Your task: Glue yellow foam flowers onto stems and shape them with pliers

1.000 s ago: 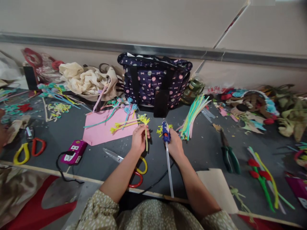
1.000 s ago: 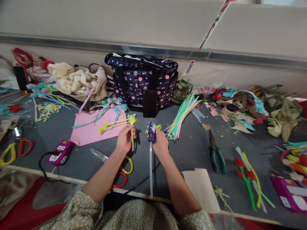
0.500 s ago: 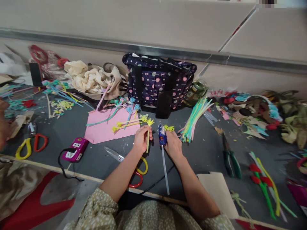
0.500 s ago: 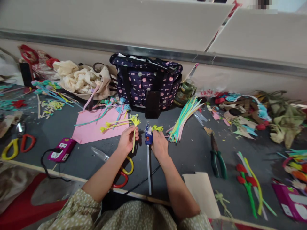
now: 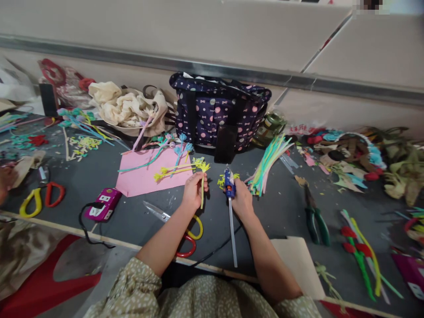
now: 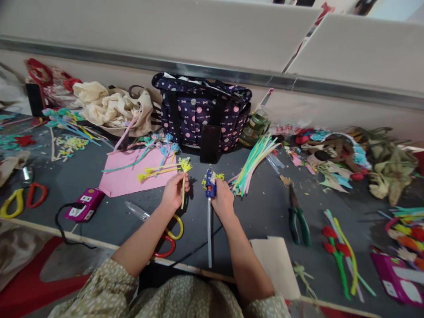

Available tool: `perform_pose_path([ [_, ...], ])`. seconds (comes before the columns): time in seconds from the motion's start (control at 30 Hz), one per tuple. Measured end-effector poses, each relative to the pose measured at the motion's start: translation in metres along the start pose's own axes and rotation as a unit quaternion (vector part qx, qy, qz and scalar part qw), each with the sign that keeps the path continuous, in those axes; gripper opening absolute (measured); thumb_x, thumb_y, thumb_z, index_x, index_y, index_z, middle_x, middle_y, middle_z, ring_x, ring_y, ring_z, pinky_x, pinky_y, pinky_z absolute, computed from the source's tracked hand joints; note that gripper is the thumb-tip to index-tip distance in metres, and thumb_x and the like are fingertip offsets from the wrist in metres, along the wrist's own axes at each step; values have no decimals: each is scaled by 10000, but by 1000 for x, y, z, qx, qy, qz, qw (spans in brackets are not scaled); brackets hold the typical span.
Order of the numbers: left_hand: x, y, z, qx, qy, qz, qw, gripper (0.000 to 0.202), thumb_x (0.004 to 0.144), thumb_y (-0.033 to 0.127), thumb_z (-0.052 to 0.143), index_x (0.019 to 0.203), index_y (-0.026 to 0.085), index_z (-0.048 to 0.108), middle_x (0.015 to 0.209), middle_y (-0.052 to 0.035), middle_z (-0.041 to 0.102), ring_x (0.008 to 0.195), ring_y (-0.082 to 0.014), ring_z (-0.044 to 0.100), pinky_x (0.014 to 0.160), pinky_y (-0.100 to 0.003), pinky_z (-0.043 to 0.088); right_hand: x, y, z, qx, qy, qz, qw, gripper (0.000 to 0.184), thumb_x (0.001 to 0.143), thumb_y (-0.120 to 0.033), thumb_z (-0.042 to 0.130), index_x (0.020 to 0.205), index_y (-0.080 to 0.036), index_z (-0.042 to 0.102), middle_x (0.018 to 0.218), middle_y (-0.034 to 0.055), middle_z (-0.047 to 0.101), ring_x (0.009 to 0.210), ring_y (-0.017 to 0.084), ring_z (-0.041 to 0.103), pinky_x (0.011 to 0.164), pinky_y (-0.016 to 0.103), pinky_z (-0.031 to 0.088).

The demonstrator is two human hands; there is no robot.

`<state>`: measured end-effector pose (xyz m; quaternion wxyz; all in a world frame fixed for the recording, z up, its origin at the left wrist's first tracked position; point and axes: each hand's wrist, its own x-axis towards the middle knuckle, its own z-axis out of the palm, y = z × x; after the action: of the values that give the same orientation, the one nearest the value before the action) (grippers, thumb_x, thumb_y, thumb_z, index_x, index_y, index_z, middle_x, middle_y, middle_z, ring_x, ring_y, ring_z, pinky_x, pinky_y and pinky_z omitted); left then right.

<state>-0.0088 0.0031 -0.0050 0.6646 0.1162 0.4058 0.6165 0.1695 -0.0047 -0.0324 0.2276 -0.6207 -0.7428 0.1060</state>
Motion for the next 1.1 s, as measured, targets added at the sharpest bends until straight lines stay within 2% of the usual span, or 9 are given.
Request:
perform_pose_path([
  [0.2, 1, 0, 0, 0, 8, 8, 1000, 224, 617, 247, 747, 750, 130, 610, 613, 37, 545, 450, -41, 461, 421, -180, 330, 0, -10, 4, -27, -18, -37, 999, 108, 864, -254, 511, 928, -177, 550, 854, 119, 619, 782, 255, 588, 601, 296, 408],
  [0.3, 0, 0, 1, -1, 2, 2, 1000, 206, 626, 227, 735, 754, 127, 609, 621, 37, 547, 454, -40, 465, 425, -177, 334, 0, -6, 5, 65, -1, -12, 998, 94, 833, -264, 543, 897, -195, 540, 774, 67, 610, 727, 235, 587, 612, 297, 434],
  [0.4, -1, 0, 1, -2, -9, -6, 1000, 198, 635, 220, 733, 752, 130, 600, 617, 39, 541, 456, -42, 462, 430, -179, 341, 1, -1, 5, 250, 50, 46, 966, 149, 798, -314, 596, 879, -219, 515, 716, -8, 572, 632, 183, 566, 628, 302, 476],
  [0.47, -1, 0, 0, 3, -18, -13, 1000, 206, 634, 225, 740, 745, 133, 593, 613, 38, 539, 455, -44, 459, 431, -183, 346, 2, 0, 4, 321, 76, 56, 942, 159, 807, -337, 585, 862, -222, 491, 745, -14, 570, 640, 164, 583, 667, 315, 508],
  [0.77, -4, 0, 3, 87, -65, -67, 992, 208, 635, 258, 750, 722, 130, 610, 559, 33, 533, 417, -58, 463, 397, -189, 338, 3, -9, -6, 465, 109, 83, 874, 190, 783, -342, 646, 830, -220, 508, 815, 15, 591, 730, 159, 604, 722, 325, 534],
  [0.97, -5, -6, 0, 153, -121, -99, 976, 184, 661, 273, 738, 708, 118, 649, 526, 18, 542, 385, -69, 463, 368, -198, 340, 2, -7, -15, 489, 120, 80, 860, 155, 799, -308, 649, 830, -213, 530, 882, 33, 629, 831, 180, 629, 798, 355, 535],
  [1.1, -5, -6, 0, 162, -122, -111, 973, 179, 658, 269, 738, 701, 119, 651, 515, 16, 547, 377, -68, 464, 360, -193, 337, 2, -6, -21, 519, 120, 72, 843, 145, 783, -258, 681, 855, -221, 561, 869, 12, 650, 831, 174, 649, 825, 361, 539],
])
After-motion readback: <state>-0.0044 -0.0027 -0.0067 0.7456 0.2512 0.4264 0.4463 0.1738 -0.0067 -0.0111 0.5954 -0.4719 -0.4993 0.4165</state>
